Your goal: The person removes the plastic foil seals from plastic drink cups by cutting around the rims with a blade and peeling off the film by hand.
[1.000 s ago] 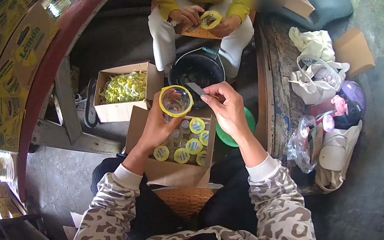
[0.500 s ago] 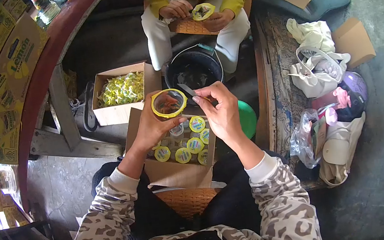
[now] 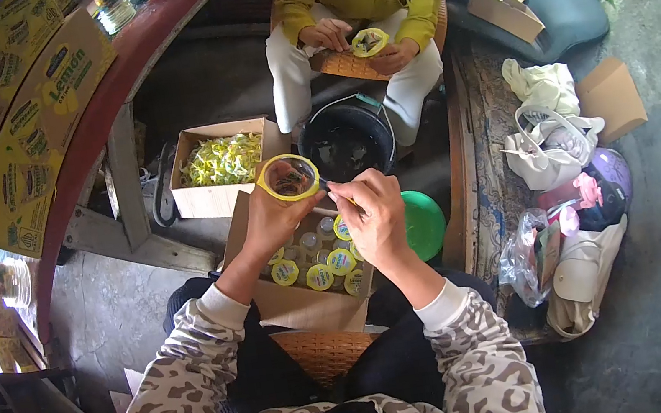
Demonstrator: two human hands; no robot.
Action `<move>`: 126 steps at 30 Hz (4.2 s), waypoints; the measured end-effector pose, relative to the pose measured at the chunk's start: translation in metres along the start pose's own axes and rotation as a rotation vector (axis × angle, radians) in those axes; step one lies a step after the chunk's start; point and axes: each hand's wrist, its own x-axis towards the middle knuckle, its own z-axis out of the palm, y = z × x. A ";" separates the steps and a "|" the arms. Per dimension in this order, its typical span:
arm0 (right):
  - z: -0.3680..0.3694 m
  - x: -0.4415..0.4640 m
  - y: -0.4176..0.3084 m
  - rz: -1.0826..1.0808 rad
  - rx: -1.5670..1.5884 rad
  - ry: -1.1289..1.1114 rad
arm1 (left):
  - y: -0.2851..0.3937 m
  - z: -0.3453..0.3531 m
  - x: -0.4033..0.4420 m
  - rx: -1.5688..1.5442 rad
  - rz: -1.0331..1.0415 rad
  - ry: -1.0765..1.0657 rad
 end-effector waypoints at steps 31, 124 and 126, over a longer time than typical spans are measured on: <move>-0.003 0.007 0.013 -0.036 -0.065 0.020 | -0.001 0.000 -0.002 -0.458 -0.150 -0.280; -0.043 0.026 0.054 0.146 -0.118 0.071 | -0.147 0.097 0.120 -0.693 -0.840 -0.443; -0.041 0.026 0.053 0.155 -0.121 0.067 | -0.148 0.100 0.112 -0.628 -0.818 -0.400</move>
